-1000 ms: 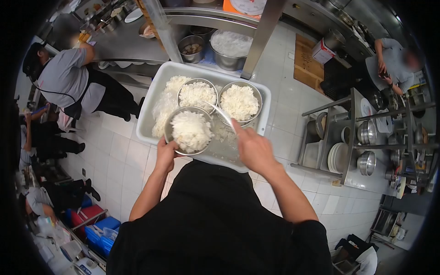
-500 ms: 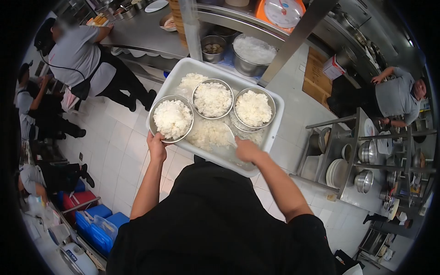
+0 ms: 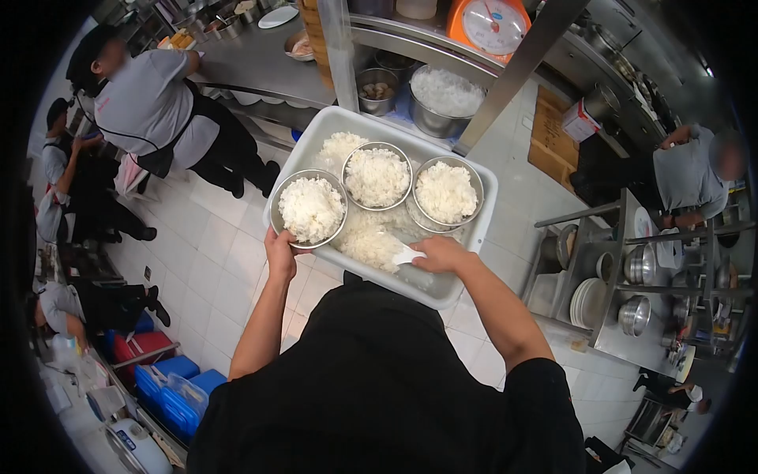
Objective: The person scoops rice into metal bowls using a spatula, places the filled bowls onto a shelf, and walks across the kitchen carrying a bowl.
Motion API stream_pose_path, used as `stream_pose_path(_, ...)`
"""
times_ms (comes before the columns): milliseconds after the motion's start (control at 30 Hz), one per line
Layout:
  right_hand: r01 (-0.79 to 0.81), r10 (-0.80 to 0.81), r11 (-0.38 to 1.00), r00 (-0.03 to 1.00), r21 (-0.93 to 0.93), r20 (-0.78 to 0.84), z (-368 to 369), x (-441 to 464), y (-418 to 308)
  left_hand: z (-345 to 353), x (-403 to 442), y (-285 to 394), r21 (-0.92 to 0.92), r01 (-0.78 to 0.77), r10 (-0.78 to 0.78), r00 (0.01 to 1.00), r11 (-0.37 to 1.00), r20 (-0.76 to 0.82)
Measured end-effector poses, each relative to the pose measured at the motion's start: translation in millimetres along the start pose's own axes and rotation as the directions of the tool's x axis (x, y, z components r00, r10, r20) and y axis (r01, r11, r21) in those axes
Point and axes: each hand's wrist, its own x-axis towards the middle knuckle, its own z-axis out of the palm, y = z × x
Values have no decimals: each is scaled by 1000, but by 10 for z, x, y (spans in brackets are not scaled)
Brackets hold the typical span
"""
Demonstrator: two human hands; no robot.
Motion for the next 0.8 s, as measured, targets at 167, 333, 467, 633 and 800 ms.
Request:
stream_pose_path(167,-68,43,936,996,346,82,-142,-159,178,71,-106,169,113,21,-22,1000,993,5)
stream_pose_path(333,-172,157,783,984,598,78,-525,-600,-103,191,-319,347,190,5,-11,999,982,34)
stream_pose_path(467,-150,302,736,946,660,-122,-714,-846,-390,439,-423,323,228,66,-80,995,971,57)
stream_pose_path(633,-202,147,979,772,-19,-619,-210,-637,-729,1067,-618,286,138,114,-131,984,984,121)
stream_pose_path(800,-310,276,950,788,32,-550,40,-559,-1182,1336,-645,289,186,238,-275,938,953,212)
